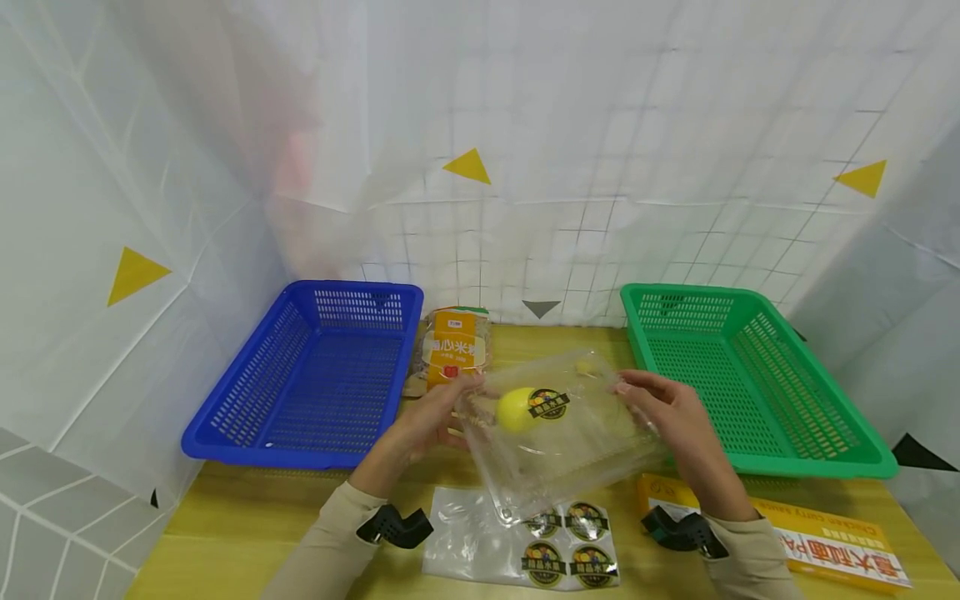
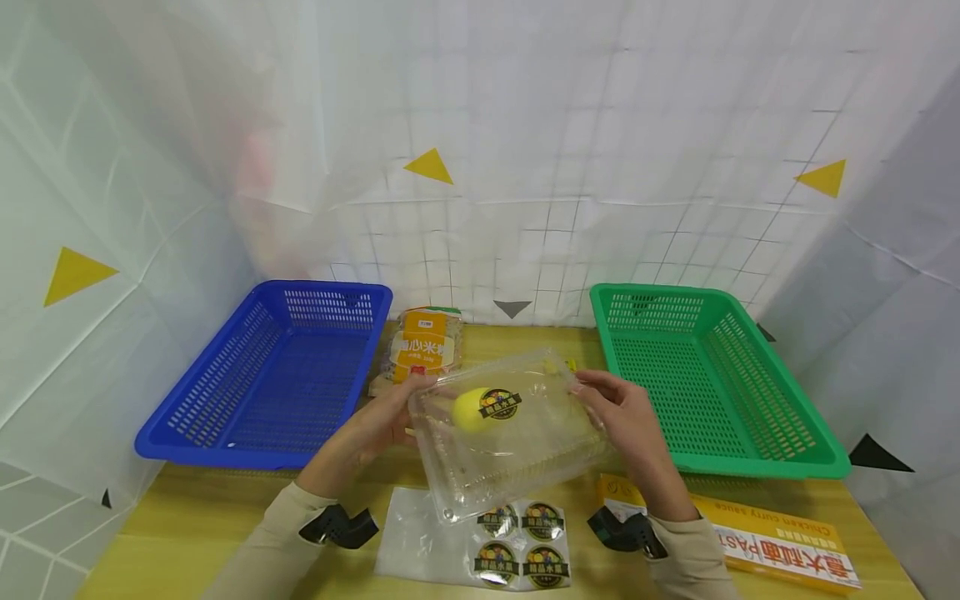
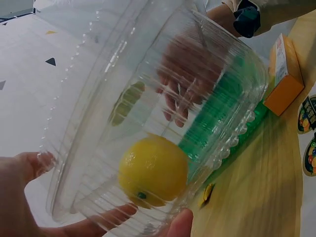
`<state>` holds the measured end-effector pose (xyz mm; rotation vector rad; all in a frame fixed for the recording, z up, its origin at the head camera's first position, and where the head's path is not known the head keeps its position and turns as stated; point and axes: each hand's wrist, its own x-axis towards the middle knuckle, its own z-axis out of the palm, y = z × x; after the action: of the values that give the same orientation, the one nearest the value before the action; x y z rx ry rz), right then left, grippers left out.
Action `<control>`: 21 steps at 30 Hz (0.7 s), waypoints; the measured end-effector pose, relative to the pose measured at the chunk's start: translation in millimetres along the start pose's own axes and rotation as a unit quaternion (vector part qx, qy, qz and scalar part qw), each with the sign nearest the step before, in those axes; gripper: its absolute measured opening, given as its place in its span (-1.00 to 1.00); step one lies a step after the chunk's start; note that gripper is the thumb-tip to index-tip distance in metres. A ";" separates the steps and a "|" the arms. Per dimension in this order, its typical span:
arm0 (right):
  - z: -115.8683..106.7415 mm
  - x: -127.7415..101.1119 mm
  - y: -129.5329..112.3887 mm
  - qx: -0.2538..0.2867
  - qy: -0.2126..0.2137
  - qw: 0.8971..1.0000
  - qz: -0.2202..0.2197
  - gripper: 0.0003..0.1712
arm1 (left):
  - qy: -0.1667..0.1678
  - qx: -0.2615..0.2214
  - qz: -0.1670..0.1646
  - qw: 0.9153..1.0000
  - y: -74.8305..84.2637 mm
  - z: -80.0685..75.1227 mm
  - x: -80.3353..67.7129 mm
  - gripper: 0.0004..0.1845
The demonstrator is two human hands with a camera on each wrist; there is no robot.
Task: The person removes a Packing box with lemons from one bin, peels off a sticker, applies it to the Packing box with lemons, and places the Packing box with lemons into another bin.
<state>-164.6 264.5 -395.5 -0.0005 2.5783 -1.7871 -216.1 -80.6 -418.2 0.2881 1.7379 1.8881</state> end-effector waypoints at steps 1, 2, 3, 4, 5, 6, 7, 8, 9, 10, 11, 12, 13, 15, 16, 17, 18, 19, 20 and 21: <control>-1.2 -0.7 -0.9 0.001 0.000 1.000 0.000 -0.24 | 0.000 0.000 0.003 1.000 1.5 0.5 -1.2 -0.27; -2.4 -1.6 -1.6 0.002 0.002 1.000 -0.002 -0.24 | 0.003 -0.003 0.005 1.000 3.2 1.0 -2.4 -0.27; -3.9 -2.8 -2.3 0.000 0.004 1.000 -0.006 -0.25 | 0.006 -0.005 0.009 1.000 4.8 1.3 -3.7 -0.27; -5.7 -4.3 -2.8 -0.006 0.008 1.000 -0.011 -0.26 | 0.010 -0.007 0.014 1.000 6.4 1.5 -5.0 -0.27; -8.0 -6.2 -3.1 -0.012 0.015 1.000 -0.017 -0.27 | 0.013 -0.008 0.020 1.000 7.9 1.7 -6.0 -0.28; -10.5 -8.5 -3.0 -0.018 0.024 0.999 -0.025 -0.30 | 0.015 -0.011 0.024 1.000 9.4 1.9 -7.0 -0.28; -13.1 -10.8 -2.2 -0.017 0.032 0.999 -0.034 -0.32 | 0.018 -0.015 0.030 0.999 10.8 1.8 -7.9 -0.29; -16.1 -13.2 -1.3 -0.014 0.040 0.998 -0.045 -0.35 | 0.022 -0.021 0.034 0.999 11.9 1.7 -8.6 -0.30; -19.4 -15.8 -0.1 -0.009 0.047 0.997 -0.056 -0.39 | 0.025 -0.024 0.039 0.999 13.0 1.3 -9.1 -0.31; -23.1 -18.3 1.4 -0.001 0.056 0.996 -0.067 -0.43 | 0.030 -0.029 0.043 0.998 14.2 1.2 -9.6 -0.32; -27.1 -21.1 3.0 0.017 0.061 0.995 -0.076 -0.46 | 0.033 -0.033 0.046 0.998 15.3 0.7 -9.8 -0.33; -31.3 -24.3 4.7 0.039 0.066 0.993 -0.085 -0.49 | 0.037 -0.038 0.049 0.997 16.4 0.5 -10.0 -0.34; -36.0 -27.1 6.4 0.059 0.074 0.991 -0.090 -0.52 | 0.041 -0.041 0.053 0.997 17.4 0.0 -10.1 -0.35; -46.0 -32.8 10.2 0.083 0.095 0.988 -0.093 -0.55 | 0.050 -0.046 0.058 0.996 19.6 -0.7 -10.0 -0.36; -51.3 -35.7 12.7 0.082 0.109 0.986 -0.091 -0.56 | 0.053 -0.048 0.061 0.996 20.7 -0.9 -9.8 -0.37; -56.5 -38.5 15.6 0.071 0.123 0.986 -0.089 -0.57 | 0.055 -0.049 0.063 0.995 21.6 -1.1 -9.5 -0.38; -61.9 -41.3 19.1 0.050 0.139 0.985 -0.085 -0.57 | 0.057 -0.050 0.067 0.995 22.5 -1.0 -9.2 -0.40; -67.3 -43.6 23.1 0.025 0.156 0.984 -0.080 -0.58 | 0.058 -0.050 0.070 0.995 23.1 -1.1 -8.9 -0.42; -72.3 -45.9 27.2 -0.004 0.176 0.982 -0.075 -0.59 | 0.060 -0.050 0.071 0.994 23.8 -0.8 -8.5 -0.44; -77.7 -48.1 31.9 -0.037 0.198 0.977 -0.068 -0.60 | 0.060 -0.051 0.073 0.994 24.4 -0.5 -8.1 -0.46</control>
<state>-116.8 348.6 -398.0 0.2047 2.9828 -1.9023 -215.7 -85.6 -393.0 0.2739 1.7318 2.1313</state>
